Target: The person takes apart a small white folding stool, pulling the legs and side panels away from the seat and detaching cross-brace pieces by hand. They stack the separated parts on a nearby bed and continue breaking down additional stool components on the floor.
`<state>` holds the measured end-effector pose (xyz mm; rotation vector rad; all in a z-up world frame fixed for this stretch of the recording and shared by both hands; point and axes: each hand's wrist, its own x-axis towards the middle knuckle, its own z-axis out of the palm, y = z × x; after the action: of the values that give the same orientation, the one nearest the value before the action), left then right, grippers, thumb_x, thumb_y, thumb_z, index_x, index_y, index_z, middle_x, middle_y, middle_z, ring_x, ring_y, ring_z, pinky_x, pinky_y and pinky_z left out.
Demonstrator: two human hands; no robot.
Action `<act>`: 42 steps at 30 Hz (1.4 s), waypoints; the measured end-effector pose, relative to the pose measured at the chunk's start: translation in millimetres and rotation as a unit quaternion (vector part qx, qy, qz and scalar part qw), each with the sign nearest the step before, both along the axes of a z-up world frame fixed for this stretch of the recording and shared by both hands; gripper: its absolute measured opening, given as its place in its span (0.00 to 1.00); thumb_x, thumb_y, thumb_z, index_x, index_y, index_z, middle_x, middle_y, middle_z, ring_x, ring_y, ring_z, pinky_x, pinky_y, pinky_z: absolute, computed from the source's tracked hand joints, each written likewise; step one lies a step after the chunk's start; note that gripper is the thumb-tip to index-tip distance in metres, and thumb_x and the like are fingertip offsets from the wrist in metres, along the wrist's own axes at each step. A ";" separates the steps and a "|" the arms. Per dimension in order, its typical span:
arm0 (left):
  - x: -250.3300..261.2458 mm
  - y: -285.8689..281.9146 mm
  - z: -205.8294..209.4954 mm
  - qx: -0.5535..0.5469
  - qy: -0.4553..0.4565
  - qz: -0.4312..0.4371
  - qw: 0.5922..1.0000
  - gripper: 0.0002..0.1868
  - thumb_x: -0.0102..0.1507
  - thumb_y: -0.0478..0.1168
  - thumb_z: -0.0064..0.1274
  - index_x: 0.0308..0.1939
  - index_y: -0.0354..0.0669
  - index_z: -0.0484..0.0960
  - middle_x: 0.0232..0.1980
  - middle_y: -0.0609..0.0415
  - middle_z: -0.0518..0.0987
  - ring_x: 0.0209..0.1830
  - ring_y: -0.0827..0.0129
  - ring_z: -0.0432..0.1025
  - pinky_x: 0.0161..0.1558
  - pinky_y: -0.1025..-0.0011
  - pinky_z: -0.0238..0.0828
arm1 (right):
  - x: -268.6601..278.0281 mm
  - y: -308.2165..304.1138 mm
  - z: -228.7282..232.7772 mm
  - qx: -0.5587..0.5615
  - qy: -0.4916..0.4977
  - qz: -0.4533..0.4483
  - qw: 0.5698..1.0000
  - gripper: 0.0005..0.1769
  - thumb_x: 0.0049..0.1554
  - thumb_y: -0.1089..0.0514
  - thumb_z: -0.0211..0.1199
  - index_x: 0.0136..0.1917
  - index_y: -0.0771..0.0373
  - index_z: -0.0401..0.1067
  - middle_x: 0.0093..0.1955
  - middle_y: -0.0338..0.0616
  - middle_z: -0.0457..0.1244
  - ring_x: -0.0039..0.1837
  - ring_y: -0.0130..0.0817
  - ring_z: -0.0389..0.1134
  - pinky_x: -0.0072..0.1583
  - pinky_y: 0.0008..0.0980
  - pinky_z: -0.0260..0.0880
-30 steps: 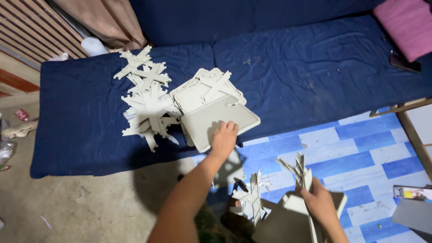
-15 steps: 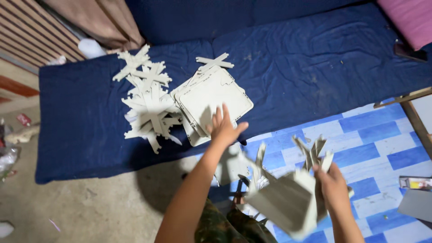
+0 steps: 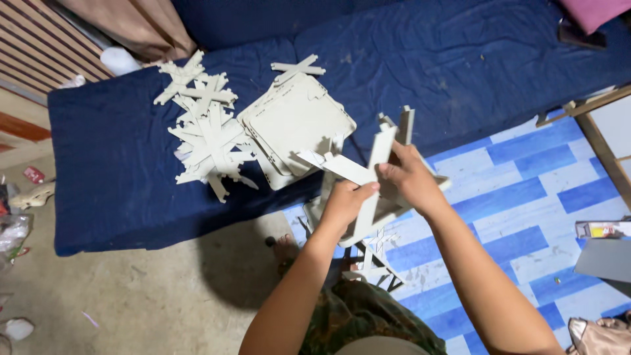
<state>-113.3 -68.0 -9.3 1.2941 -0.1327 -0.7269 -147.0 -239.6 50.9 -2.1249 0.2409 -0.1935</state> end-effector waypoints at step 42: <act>-24.8 -5.7 68.2 0.423 -0.581 -0.126 0.684 0.44 0.52 0.33 0.55 0.73 0.26 0.59 0.38 0.44 0.77 0.35 0.55 0.74 0.44 0.60 0.62 | -16.7 -17.8 13.4 0.002 0.053 -0.029 0.998 0.38 0.46 0.68 0.60 0.71 0.65 0.64 0.58 0.57 0.70 0.60 0.49 0.72 0.60 0.38 0.69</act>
<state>-138.1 -73.8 58.9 2.5424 -1.1388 -0.0079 -163.7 -257.4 64.4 -2.1288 0.3650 -0.1139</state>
